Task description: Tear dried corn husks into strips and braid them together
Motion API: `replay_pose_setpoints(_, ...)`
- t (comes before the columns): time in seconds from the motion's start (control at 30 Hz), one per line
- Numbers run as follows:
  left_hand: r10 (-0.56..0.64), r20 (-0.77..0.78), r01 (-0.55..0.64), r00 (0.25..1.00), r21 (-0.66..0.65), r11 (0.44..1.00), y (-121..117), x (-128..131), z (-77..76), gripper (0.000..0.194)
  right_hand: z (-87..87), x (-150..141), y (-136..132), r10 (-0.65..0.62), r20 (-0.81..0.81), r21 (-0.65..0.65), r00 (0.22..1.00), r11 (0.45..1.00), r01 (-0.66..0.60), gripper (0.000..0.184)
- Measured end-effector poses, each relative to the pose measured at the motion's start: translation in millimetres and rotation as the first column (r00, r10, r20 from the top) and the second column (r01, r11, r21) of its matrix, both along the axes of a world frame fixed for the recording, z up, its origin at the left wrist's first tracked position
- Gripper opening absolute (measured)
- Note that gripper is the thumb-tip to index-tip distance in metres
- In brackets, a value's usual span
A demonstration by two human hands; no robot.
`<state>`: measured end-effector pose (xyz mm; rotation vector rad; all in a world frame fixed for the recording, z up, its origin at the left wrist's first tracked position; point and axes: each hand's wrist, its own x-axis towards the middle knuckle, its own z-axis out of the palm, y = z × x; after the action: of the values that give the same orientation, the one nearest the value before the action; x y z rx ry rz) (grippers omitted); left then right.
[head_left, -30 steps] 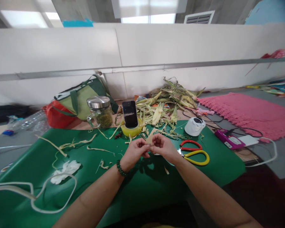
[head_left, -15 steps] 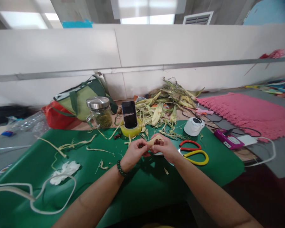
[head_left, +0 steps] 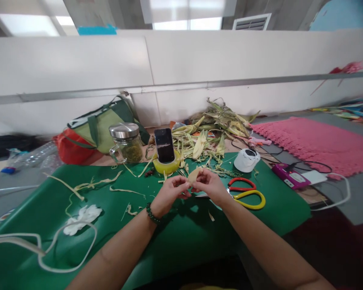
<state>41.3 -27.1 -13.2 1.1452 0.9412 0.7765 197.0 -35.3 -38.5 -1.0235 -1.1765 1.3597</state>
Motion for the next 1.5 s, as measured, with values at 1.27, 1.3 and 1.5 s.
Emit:
replay_pose_setpoints(1.27,0.064,0.02,-0.065,0.998,0.022,0.998,2,2,-6.3,0.034,0.7,0,-1,0.046,-0.027,0.008,0.999,0.999,-0.045,0.034)
replay_pose_setpoints(1.3,0.07,0.008,-0.07,0.998,0.032,0.997,2,2,-6.6,0.034,0.5,0,-1,0.043,-0.029,0.006,0.999,0.999,-0.043,0.033)
replay_pose_setpoints(1.5,0.096,-0.015,-0.095,0.995,0.051,0.994,2,3,-9.6,0.034,2.3,-3,-4,-0.035,0.058,0.105,0.998,0.994,0.029,0.033)
